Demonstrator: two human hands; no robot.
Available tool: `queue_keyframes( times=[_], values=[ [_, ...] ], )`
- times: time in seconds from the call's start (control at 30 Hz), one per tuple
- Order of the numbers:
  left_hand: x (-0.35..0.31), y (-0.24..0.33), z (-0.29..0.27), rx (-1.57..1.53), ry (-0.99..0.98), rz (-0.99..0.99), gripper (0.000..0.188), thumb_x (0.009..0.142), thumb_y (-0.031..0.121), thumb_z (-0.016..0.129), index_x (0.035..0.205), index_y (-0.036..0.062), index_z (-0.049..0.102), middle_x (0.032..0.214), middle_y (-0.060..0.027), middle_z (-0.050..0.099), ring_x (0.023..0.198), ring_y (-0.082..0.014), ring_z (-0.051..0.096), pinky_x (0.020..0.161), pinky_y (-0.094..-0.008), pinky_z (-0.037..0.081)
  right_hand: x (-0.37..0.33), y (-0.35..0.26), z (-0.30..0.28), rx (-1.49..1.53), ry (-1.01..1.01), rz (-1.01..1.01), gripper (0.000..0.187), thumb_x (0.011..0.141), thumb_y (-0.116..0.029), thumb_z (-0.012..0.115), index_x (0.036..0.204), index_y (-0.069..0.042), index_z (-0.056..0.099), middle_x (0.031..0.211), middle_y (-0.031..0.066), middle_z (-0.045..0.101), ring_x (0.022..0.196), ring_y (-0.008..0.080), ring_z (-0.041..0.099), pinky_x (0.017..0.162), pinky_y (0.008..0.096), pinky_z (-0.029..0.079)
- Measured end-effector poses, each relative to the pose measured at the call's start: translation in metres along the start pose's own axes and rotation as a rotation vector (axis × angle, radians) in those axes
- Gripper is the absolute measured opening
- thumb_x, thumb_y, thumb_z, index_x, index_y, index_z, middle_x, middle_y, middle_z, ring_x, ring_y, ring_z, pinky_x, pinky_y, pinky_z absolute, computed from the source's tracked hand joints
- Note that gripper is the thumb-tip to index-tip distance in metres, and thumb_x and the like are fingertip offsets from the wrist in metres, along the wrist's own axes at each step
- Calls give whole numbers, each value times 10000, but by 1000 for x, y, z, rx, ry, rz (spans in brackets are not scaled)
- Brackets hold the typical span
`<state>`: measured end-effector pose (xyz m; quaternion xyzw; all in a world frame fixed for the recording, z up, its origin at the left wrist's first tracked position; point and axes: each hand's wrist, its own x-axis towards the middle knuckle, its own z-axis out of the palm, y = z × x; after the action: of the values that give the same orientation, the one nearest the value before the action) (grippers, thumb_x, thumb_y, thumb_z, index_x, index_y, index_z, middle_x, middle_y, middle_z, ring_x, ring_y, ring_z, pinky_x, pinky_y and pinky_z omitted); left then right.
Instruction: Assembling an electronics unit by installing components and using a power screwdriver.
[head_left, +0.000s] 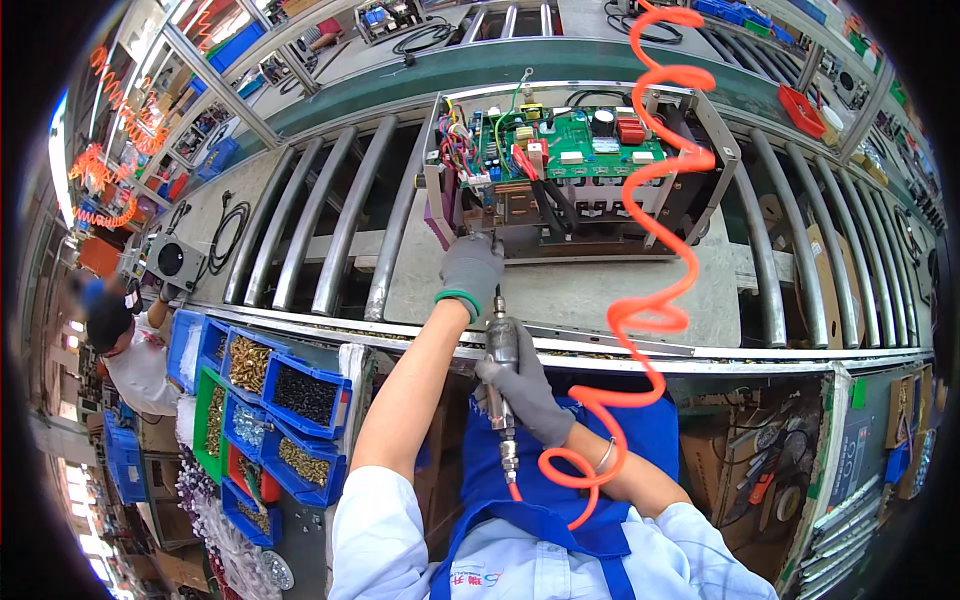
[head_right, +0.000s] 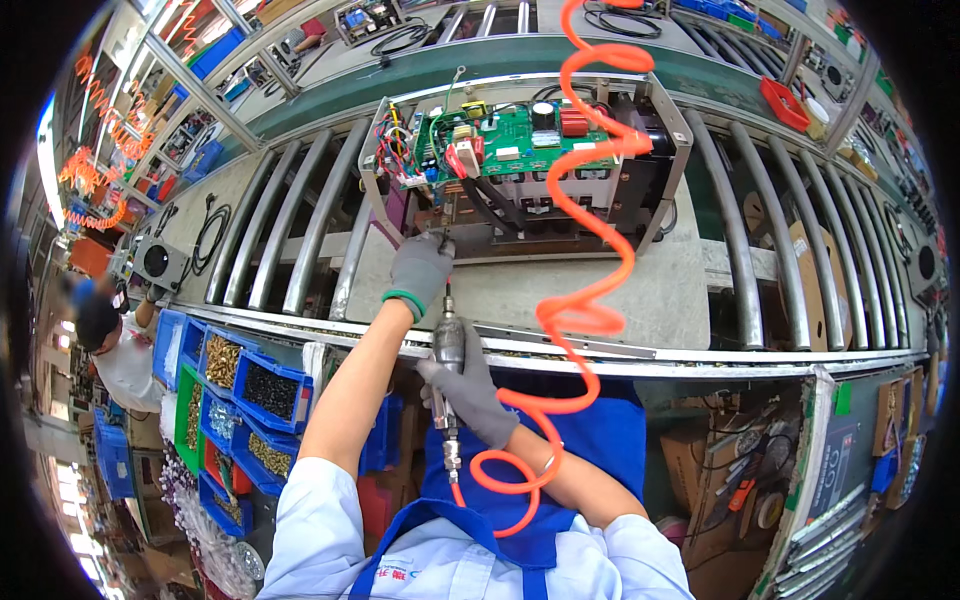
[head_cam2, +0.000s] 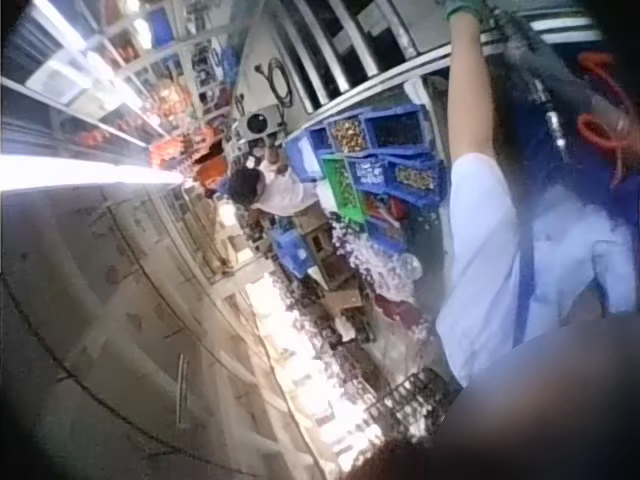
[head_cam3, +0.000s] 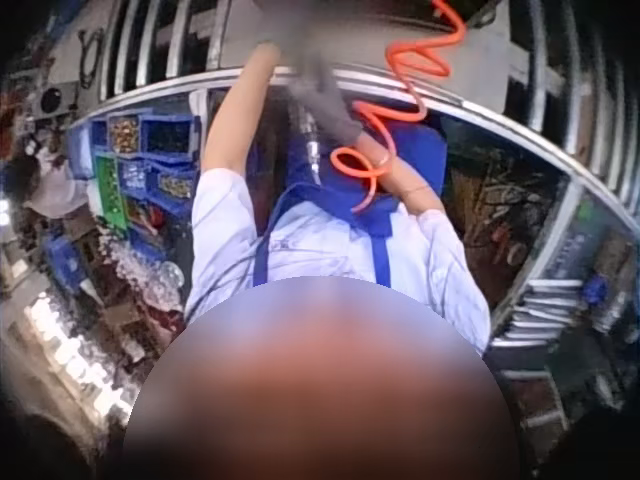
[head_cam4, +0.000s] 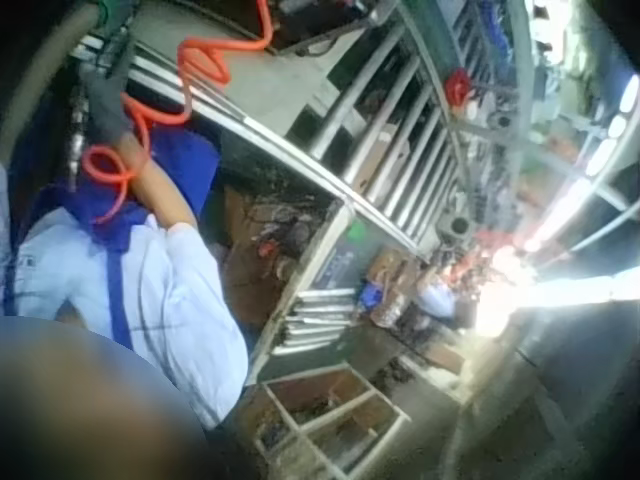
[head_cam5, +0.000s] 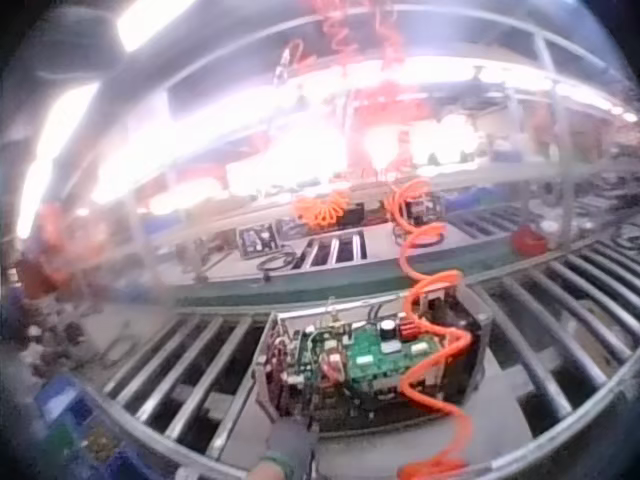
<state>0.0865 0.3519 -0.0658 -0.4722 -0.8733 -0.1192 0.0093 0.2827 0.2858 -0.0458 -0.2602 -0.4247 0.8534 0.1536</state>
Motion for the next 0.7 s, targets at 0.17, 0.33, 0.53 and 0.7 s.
queue_keyframes(
  times=[0.17,0.33,0.53,0.7],
  values=[
    [-13,-3,-13,-74,16,47,248,858,256,545,957,57,654,880,-179,662,864,-354,629,757,-449,500,-12,1,-15,94,-38,51,855,846,-181,597,1492,-138,38,905,129,558,657,183,613,534,314,536],
    [-57,-8,-33,-177,114,225,219,818,168,592,1029,111,615,910,-130,648,846,-336,631,742,-444,505,-27,-43,-90,913,-392,273,658,886,-340,594,1424,-120,286,1128,250,530,785,237,584,635,344,542],
    [-83,9,-37,83,-309,521,227,775,109,613,1002,116,594,981,-110,604,926,-313,600,792,-413,492,-20,-73,-148,1294,-534,157,655,893,-448,522,1396,-62,358,1121,246,461,782,170,489,580,247,495],
    [-72,23,-33,249,-515,579,267,771,118,617,1035,103,582,1023,-123,591,985,-298,592,847,-405,463,-15,-68,-179,1371,-301,111,573,857,-338,576,1296,-7,415,1057,215,488,759,144,504,577,217,493]
  ],
)
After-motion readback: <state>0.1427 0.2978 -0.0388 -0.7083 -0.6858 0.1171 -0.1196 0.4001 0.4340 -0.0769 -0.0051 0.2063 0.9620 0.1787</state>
